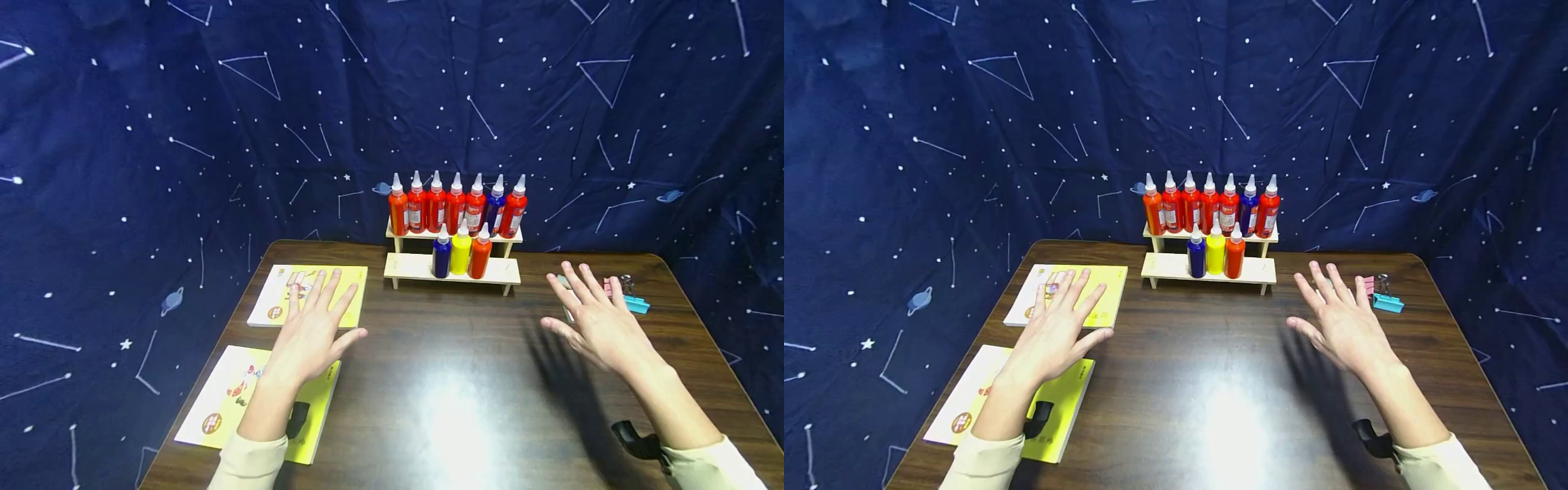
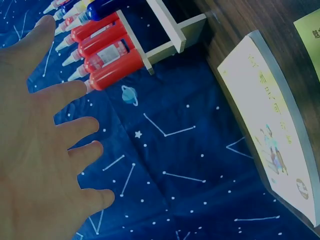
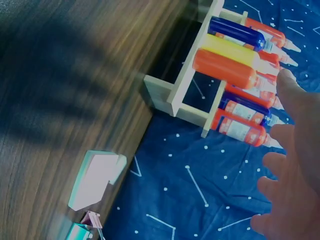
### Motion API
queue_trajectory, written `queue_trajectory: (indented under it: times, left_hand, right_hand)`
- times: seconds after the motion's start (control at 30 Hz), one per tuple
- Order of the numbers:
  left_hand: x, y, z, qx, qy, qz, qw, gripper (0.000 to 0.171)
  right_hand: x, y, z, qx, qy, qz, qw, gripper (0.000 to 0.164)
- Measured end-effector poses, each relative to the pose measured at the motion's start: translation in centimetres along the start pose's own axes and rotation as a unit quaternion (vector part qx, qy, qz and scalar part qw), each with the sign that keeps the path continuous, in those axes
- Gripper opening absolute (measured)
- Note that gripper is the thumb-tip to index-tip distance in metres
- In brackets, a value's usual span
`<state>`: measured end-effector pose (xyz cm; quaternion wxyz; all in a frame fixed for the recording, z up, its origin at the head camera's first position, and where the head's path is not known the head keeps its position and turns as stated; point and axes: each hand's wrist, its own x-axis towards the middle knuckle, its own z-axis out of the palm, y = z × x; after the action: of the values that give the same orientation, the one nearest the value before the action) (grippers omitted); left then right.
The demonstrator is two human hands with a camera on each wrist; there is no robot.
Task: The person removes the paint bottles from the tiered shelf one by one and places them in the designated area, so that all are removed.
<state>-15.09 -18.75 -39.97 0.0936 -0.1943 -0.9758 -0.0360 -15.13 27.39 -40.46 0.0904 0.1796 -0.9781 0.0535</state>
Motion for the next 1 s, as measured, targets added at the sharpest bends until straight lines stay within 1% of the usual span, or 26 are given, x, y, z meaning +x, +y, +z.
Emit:
queue_trajectory:
  times: [0.2,0.27,0.33,0.37,0.4,0.43,0.47,0.5,0.53,0.57,0.6,0.63,0.67,0.7,0.73,0.77,0.8,0.83,0.87,0.9,0.93,0.97,1.0]
  left_hand:
    - [0.3,0.0,0.1,0.006,0.009,0.008,0.9999,0.078]
    - [0.6,0.1,0.1,-0.010,0.014,0.006,0.9998,0.077]
    - [0.9,0.2,0.4,-0.045,0.023,-0.006,0.9987,0.074]
    - [1.1,0.3,0.7,-0.075,0.031,-0.018,0.9966,0.072]
    - [1.3,0.4,0.9,-0.116,0.036,-0.034,0.9920,0.070]
    - [1.6,0.5,1.3,-0.164,0.042,-0.053,0.9842,0.067]
    - [2.0,0.5,1.7,-0.218,0.047,-0.074,0.9720,0.064]
    - [2.4,0.4,2.1,-0.280,0.047,-0.098,0.9539,0.061]
    - [2.9,0.3,2.6,-0.349,0.045,-0.124,0.9279,0.058]
    - [3.4,0.2,3.1,-0.417,0.039,-0.151,0.8953,0.057]
    - [4.0,0.0,3.5,-0.481,0.031,-0.178,0.8582,0.056]
    - [4.5,-0.2,4.1,-0.537,0.024,-0.203,0.8189,0.056]
    - [5.1,-0.5,4.7,-0.583,0.018,-0.227,0.7799,0.056]
    - [5.7,-0.8,5.2,-0.620,0.013,-0.252,0.7432,0.056]
    - [6.3,-1.1,5.8,-0.645,0.010,-0.270,0.7152,0.057]
    - [6.8,-1.3,6.5,-0.664,0.006,-0.283,0.6923,0.058]
    - [7.4,-1.5,7.1,-0.675,0.004,-0.295,0.6757,0.058]
    - [8.0,-1.6,7.7,-0.682,0.002,-0.305,0.6650,0.058]
    - [8.5,-1.7,8.3,-0.687,0.000,-0.311,0.6570,0.058]
    - [9.0,-1.7,8.7,-0.689,-0.004,-0.315,0.6523,0.058]
    - [9.5,-1.7,9.2,-0.691,-0.008,-0.318,0.6493,0.058]
    - [9.9,-1.5,9.6,-0.691,-0.012,-0.322,0.6469,0.057]
    - [10.4,-1.4,10.0,-0.692,-0.012,-0.322,0.6464,0.057]
  right_hand:
    - [0.1,0.0,0.0,0.002,0.005,0.001,1.000,0.075]
    - [0.2,0.0,0.0,0.003,0.008,0.001,1.000,0.075]
    - [0.4,0.0,0.0,0.010,0.010,0.003,1.000,0.075]
    - [0.5,0.0,0.0,0.017,0.013,0.005,1.000,0.074]
    - [0.6,-0.1,0.1,0.029,0.017,0.006,0.999,0.074]
    - [0.9,-0.1,0.2,0.042,0.024,0.009,0.999,0.074]
    - [1.2,-0.2,0.4,0.059,0.031,0.012,0.998,0.073]
    - [1.6,-0.3,0.6,0.082,0.038,0.018,0.996,0.072]
    - [2.1,-0.4,1.0,0.104,0.050,0.025,0.993,0.071]
    - [2.6,-0.5,1.4,0.130,0.063,0.030,0.989,0.069]
    - [3.2,-0.7,2.0,0.155,0.074,0.037,0.984,0.067]
    - [3.9,-0.9,2.5,0.181,0.084,0.045,0.979,0.065]
    - [4.7,-1.1,3.1,0.206,0.093,0.053,0.973,0.063]
    - [5.5,-1.4,3.6,0.233,0.099,0.061,0.966,0.062]
    - [6.4,-1.6,4.2,0.255,0.107,0.066,0.959,0.060]
    - [7.2,-1.9,4.6,0.279,0.110,0.071,0.951,0.059]
    - [8.1,-2.1,5.0,0.304,0.111,0.078,0.943,0.057]
    - [8.8,-2.4,5.4,0.326,0.111,0.084,0.935,0.057]
    - [9.6,-2.6,5.8,0.344,0.112,0.088,0.928,0.057]
    - [10.2,-2.8,6.1,0.361,0.111,0.093,0.921,0.057]
    - [10.7,-2.9,6.3,0.375,0.111,0.099,0.915,0.057]
    - [11.2,-3.1,6.5,0.388,0.112,0.105,0.909,0.058]
    - [11.6,-3.2,6.8,0.399,0.113,0.112,0.903,0.059]
